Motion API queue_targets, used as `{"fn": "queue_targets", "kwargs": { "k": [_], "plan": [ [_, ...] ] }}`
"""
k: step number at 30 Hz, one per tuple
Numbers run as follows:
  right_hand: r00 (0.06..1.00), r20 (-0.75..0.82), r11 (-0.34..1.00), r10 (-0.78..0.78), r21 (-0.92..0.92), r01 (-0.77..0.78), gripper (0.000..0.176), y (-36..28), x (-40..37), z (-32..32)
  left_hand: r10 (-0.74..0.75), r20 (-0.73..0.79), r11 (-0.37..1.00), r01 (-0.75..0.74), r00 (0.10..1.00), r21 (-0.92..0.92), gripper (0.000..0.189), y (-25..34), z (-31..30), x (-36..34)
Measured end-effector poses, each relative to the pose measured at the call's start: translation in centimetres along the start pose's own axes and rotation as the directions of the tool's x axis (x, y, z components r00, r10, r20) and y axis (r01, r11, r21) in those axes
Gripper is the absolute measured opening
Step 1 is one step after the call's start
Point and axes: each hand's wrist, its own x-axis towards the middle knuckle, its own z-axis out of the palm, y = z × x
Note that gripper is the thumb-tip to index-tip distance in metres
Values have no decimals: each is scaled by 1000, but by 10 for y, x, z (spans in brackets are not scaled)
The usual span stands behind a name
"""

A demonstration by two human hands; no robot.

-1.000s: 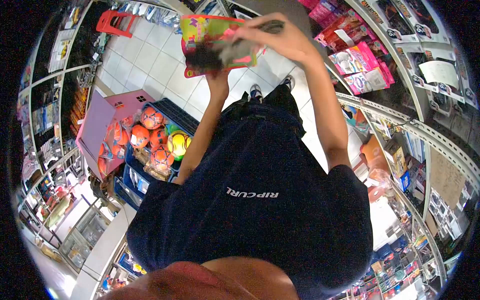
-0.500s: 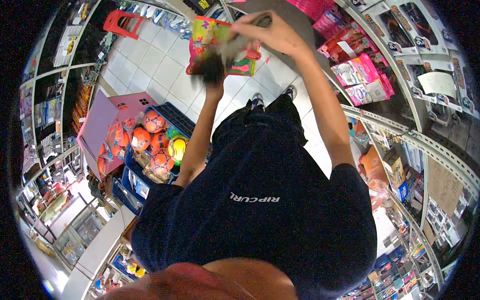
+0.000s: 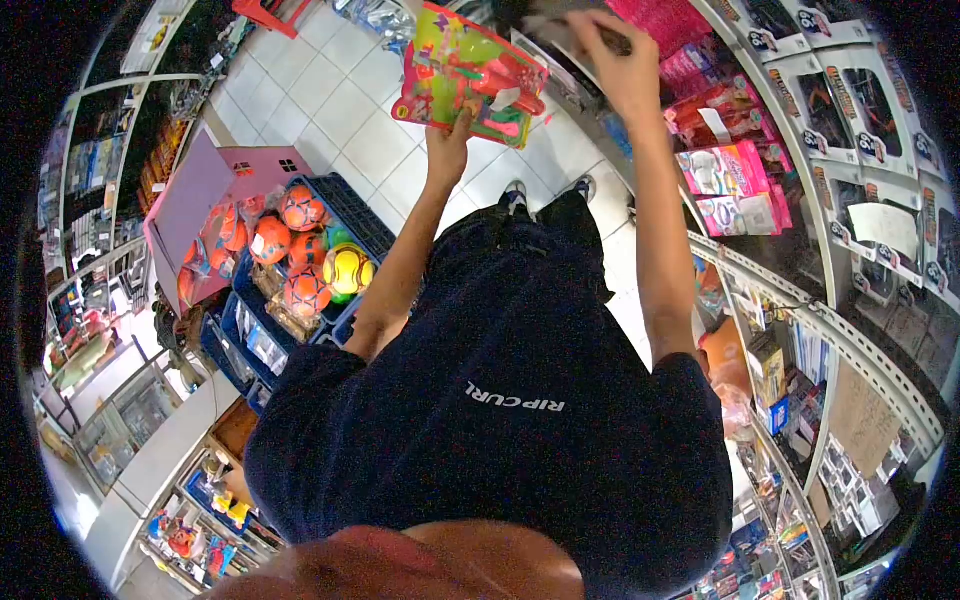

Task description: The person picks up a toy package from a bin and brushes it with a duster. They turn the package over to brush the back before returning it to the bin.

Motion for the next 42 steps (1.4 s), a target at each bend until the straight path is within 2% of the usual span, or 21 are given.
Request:
{"fn": "queue_targets", "kwargs": {
  "k": [1, 2, 3, 4, 5, 7, 9, 10, 11, 12, 15, 18, 19, 21, 25, 27, 31, 33, 38, 40, 42],
  "plan": [
    [983, -153, 986, -105, -141, 84, 25, 3, -1, 1, -12, -12, 1000, 12, 1000, 26, 23, 3, 1, -4],
    [995, -2, 995, 95, 40, -95, 25, 1, -8, -10, -3, -18, 1000, 3, 1000, 22, 23, -9, -4, -1],
    [996, 2, 996, 86, 36, -86, 25, -2, -8, -11, 463, 31, 742, -406, 886, 534, 22, -33, -13, 2],
    [989, 65, 959, 130, 244, -142, 25, -2, -16, -11, 722, 308, 129, -558, 619, 820, 23, -37, -16, -5],
    [979, 133, 878, 154, 436, -197, 26, -1, -21, -11, 597, 237, 401, -541, 767, 740, 21, -40, -15, -5],
    [989, -76, 960, 124, 259, -101, 28, 9, -23, -14, 101, 3, 966, -99, 995, 239, 23, 13, 3, -15],
    [945, -182, 952, 273, 191, -238, 27, 9, -24, -26, -1, -8, 947, 3, 1000, 320, 24, 14, 0, -11],
    [982, 93, 825, 165, 533, -189, 26, 17, -27, -34, 447, 87, 761, -429, 890, 487, 22, 12, -3, -7],
    [977, 102, 820, 186, 532, -211, 26, 28, -33, -38, 750, 257, 386, -719, 609, 577, 20, 7, -4, -16],
    [981, -27, 893, 194, 419, -165, 27, 22, -33, -35, 267, 162, 707, -308, 950, 636, 14, 31, 2, -23],
    [978, -161, 991, 131, -1, -132, 28, 34, -34, -43, 29, 50, 826, -52, 998, 561, 27, 40, 9, -25],
    [944, 56, 705, 325, 651, -282, 26, 36, -40, -43, 190, 108, 818, -219, 976, 531, 26, 34, 9, -27],
    [943, 61, 704, 329, 650, -288, 26, 40, -37, -42, 139, 104, 811, -173, 985, 558, 28, 35, 10, -27],
    [962, -97, 966, 254, 77, -247, 28, 47, -29, -40, 37, 100, 785, -91, 994, 612, 31, 38, 11, -26],
    [899, -101, 782, 427, 540, -311, 27, 36, -41, -29, 60, 196, 695, -182, 979, 696, 36, 40, 8, -23],
    [954, -125, 910, 272, 357, -213, 28, 66, -38, -38, 33, 109, 755, -97, 993, 648, 38, 40, 10, -28],
    [907, -53, 736, 419, 604, -305, 24, 74, -42, -38, 18, 139, 787, -100, 990, 608, 36, 27, 4, -25],
    [916, -209, 921, 341, 271, -281, 23, 73, -38, -33, 16, 89, 786, -68, 996, 615, 34, 22, 3, -22],
    [894, -85, 707, 440, 646, -287, 20, 67, -41, -30, 99, 102, 832, -138, 990, 537, 25, 4, -2, -19],
    [944, -102, 943, 313, 155, -296, 22, 77, -37, -30, -3, 60, 866, -28, 998, 500, 19, 2, 0, -20],
    [927, -60, 851, 370, 423, -312, 23, 75, -39, -29, 101, 114, 858, -145, 988, 493, 19, 1, -1, -14]
  ]
}}
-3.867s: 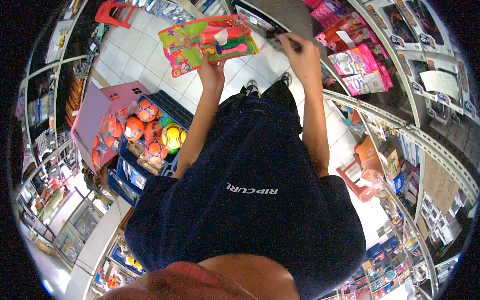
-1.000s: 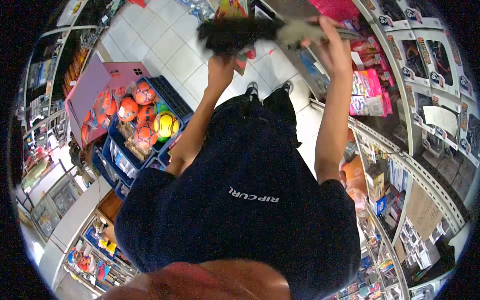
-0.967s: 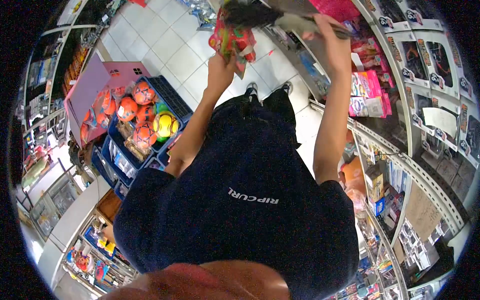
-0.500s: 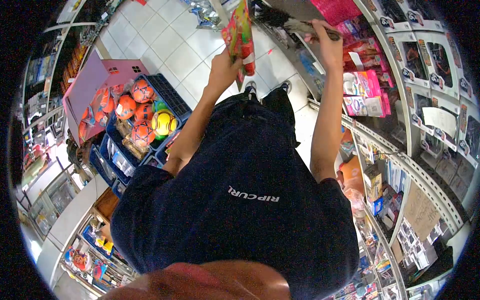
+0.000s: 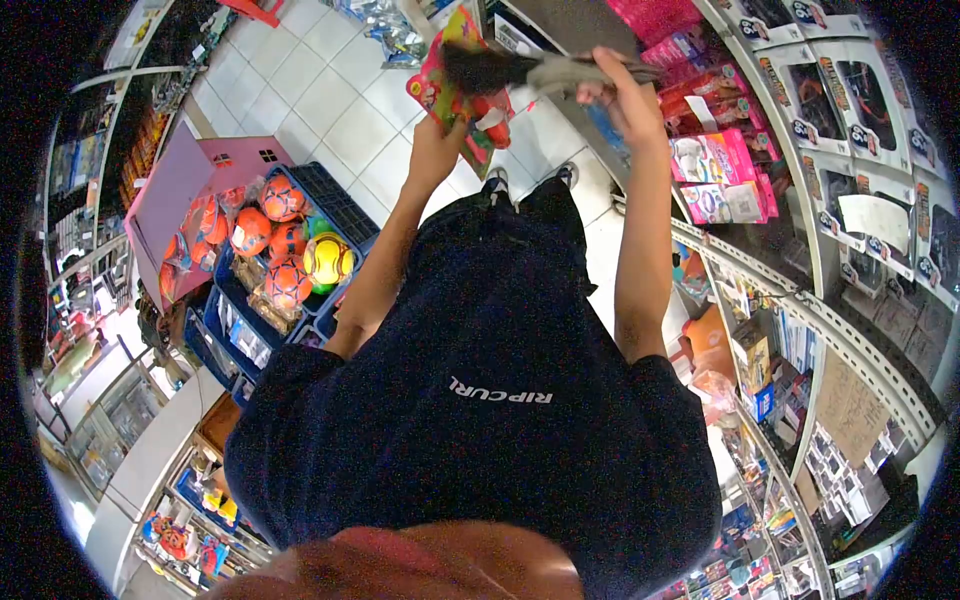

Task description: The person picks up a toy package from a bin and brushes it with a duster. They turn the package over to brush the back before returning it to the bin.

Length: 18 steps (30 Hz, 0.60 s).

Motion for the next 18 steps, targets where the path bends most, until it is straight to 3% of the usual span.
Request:
{"fn": "queue_targets", "kwargs": {
  "k": [1, 2, 4, 5, 7, 9, 11, 13, 15, 16, 18],
  "plan": [
    [995, 33, 956, 91, 276, -96, 24, 2, -6, 2, 93, 6, 996, -93, 996, 8, 19, -1, -1, -5],
    [995, 33, 955, 99, 277, -105, 24, 7, -4, 1, 85, 9, 996, -85, 996, 8, 19, -2, 1, -8],
    [993, -97, 985, -69, -166, 52, 27, 11, 9, 0, -147, 17, 987, 148, 989, -65, 20, 11, -1, -6],
    [992, -100, 985, -74, -165, 57, 27, 12, 7, -4, -141, 19, 988, 142, 990, -63, 20, 10, -2, -6],
    [995, 98, 975, 31, 217, -52, 26, -1, -1, 1, -110, 42, 993, 111, 993, -26, 19, 7, -2, -5],
    [992, 114, 965, 61, 249, -88, 26, -7, -2, 4, -149, 30, 987, 150, 988, -55, 19, 5, -2, -6],
    [997, -34, 980, -63, -189, 56, 25, 1, 9, -1, -178, 29, 981, 180, 984, -77, 19, 7, -1, -10],
    [997, -20, 989, -77, -127, 74, 25, -6, 8, 1, -107, -3, 982, 105, 994, -158, 19, 11, -1, -6],
    [999, -4, 986, 54, 159, -52, 22, -9, -6, 5, -133, 15, 974, 133, 991, -184, 20, 2, 0, -8],
    [999, -3, 986, 51, 157, -50, 22, -4, -1, 1, -149, 37, 972, 154, 988, -180, 20, 0, 0, -5],
    [999, -41, 983, -19, -182, 11, 24, 8, 3, -3, -164, 76, 969, 175, 983, -171, 20, -5, 0, -8]
  ]
}}
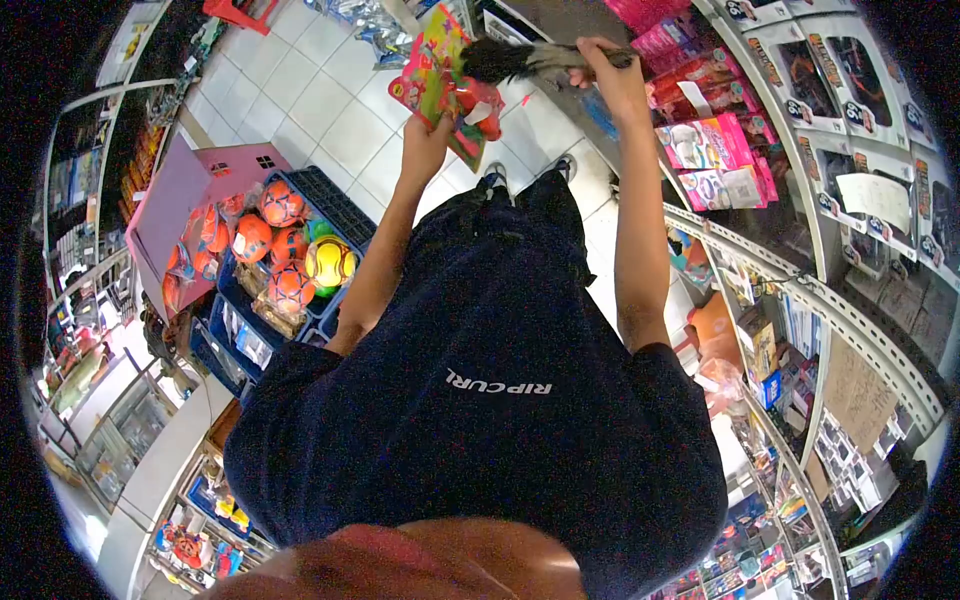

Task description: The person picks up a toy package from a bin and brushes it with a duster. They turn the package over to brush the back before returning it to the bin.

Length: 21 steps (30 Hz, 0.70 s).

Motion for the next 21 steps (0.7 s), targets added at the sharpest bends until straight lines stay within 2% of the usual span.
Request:
{"fn": "queue_targets", "kwargs": {
  "k": [1, 2, 3, 4, 5, 6, 7, 9, 10, 11, 13, 14, 15, 17, 18, 20, 21],
  "plan": [
    [1000, -6, 1000, -2, -1, 2, 24, -1, -4, 0, 35, -28, 999, -35, 999, -1, 20, -3, 1, -1],
    [999, -19, 967, 28, 255, -22, 25, -2, -6, 1, 75, -63, 997, -75, 995, -1, 20, -5, 2, 3],
    [997, -26, 866, 72, 497, -49, 25, -4, -13, 4, 72, -58, 997, -72, 996, -1, 20, -3, 1, 3],
    [996, -31, 865, 83, 499, -57, 25, 1, -13, 2, 90, -101, 996, -91, 991, -9, 17, -1, 1, 0],
    [999, -26, 973, 38, 230, -31, 27, 5, -7, -2, 115, -149, 993, -119, 982, -17, 16, 1, 1, 0],
    [1000, -11, 999, -5, -54, 4, 29, 6, -5, -2, 128, -138, 982, -145, 982, -120, 17, -3, 1, 3],
    [1000, -22, 999, -2, -49, 0, 29, 9, -10, -1, 128, -126, 983, -143, 984, -117, 17, -7, 2, 3],
    [991, -126, 931, 44, 364, 5, 27, 8, -12, 2, -115, -190, 852, -1, 975, -523, 26, -13, 5, 12],
    [998, 54, 829, 45, 555, -68, 27, 2, -20, -3, -204, -138, 827, 95, 969, -554, 29, -17, 2, 16],
    [997, 55, 827, 61, 556, -81, 27, 2, -32, 0, -219, -136, 826, 109, 966, -553, 29, -22, 4, 14],
    [997, -29, 956, 74, 288, -63, 26, -3, -38, 7, -159, -170, 692, -13, 973, -721, 30, -19, 8, 27],
    [997, -71, 997, 4, -79, -9, 28, 21, -31, -2, -185, -146, 683, 21, 972, -730, 31, -17, 8, 30],
    [997, -78, 997, 5, -77, -11, 28, 24, -36, 2, -184, -139, 684, 26, 973, -729, 31, -16, 11, 32],
    [977, -211, 995, -44, 75, 61, 28, 28, -40, 6, -199, -165, 495, -46, 966, -868, 30, -12, 18, 40],
    [981, -192, 973, 23, 229, 22, 28, 19, -47, 8, -198, -166, 494, -48, 966, -868, 30, -14, 18, 45],
    [970, -242, 982, 17, 185, 29, 26, 15, -53, 7, -178, -18, 301, 37, 984, -953, 35, -21, 14, 52],
    [959, -283, 990, -8, 134, 48, 25, 13, -52, 6, -168, -11, 301, 41, 986, -953, 35, -16, 17, 56]
  ]
}}
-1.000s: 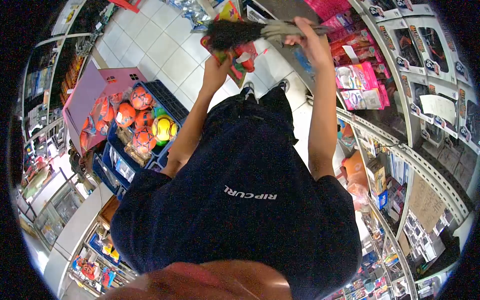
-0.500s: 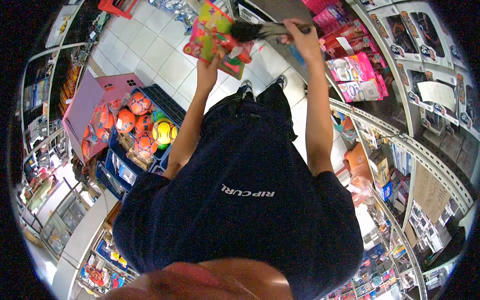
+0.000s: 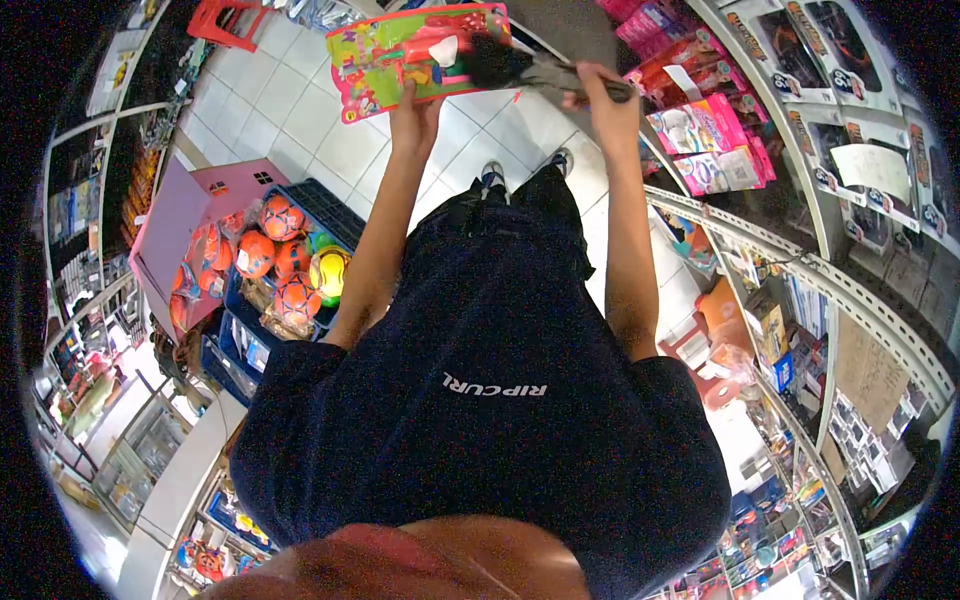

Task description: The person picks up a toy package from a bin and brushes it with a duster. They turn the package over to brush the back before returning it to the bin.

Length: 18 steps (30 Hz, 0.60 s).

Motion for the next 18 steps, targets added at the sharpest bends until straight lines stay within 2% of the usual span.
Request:
{"fn": "queue_targets", "kwargs": {
  "k": [1, 2, 3, 4, 5, 6, 7, 8, 9, 10, 11, 12, 13, 14, 15, 16, 18],
  "plan": [
    [1000, -10, 1000, -5, 2, 5, 25, 1, 0, -2, 35, 31, 999, -36, 999, 6, 32, -4, 6, 1],
    [999, -2, 994, -32, -105, 32, 25, 4, 0, -4, 67, 60, 998, -68, 996, 13, 30, -7, 10, 0],
    [998, 15, 975, -63, -212, 64, 25, 4, 3, -5, 63, 70, 998, -64, 996, 13, 30, -10, 10, 5],
    [997, 13, 975, -71, -211, 72, 25, -1, 3, -4, 46, 126, 999, -46, 991, -3, 32, -16, 4, 14],
    [997, 83, 1000, 10, 19, -12, 25, -4, -2, -3, 21, 177, 1000, -19, 984, -13, 33, -22, -3, 19],
    [984, 162, 963, 73, 244, -112, 25, -6, -7, -4, -14, 300, 999, 22, 954, -25, 35, -26, -13, 28],
    [1000, -5, 990, 28, 137, -27, 24, 5, -1, -8, 10, 237, 1000, -7, 971, -10, 35, -22, 7, 18],
    [1000, -12, 990, 19, 140, -17, 24, 13, 2, -15, 40, 175, 999, -41, 984, 4, 35, -20, 29, 7],
    [993, -80, 997, -81, 0, 81, 23, 11, -1, -14, 106, 151, 992, -115, 983, 55, 34, -18, 43, -1],
    [973, -127, 974, -192, -146, 173, 23, 8, 1, -13, 109, 157, 992, -119, 982, 52, 34, -19, 40, 2],
    [1000, -13, 998, -6, 57, 7, 24, 2, -5, -18, 74, 198, 995, -85, 977, 49, 37, -20, 34, 8],
    [1000, -10, 998, -8, 57, 9, 24, -4, -6, -14, 30, 233, 998, -43, 972, 54, 39, -21, 21, 11],
    [999, -38, 984, -8, 177, 15, 26, -6, -12, -9, -70, 298, 996, 53, 952, 67, 39, -15, 14, 14],
    [998, -66, 955, -13, 296, 32, 28, -7, -12, -6, -73, 303, 996, 54, 950, 70, 39, -19, 11, 16],
    [975, -158, 980, -157, 101, 174, 30, 2, -3, -11, 1, 260, 997, -21, 966, 75, 39, -14, 28, 5],
    [974, -164, 979, -154, 105, 172, 30, 3, -5, -10, 71, 214, 992, -92, 974, 87, 38, -11, 36, -3],
    [992, -28, 992, -120, 37, 121, 30, -3, 0, -7, 93, 216, 990, -114, 972, 89, 39, -9, 30, 3]
  ]
}}
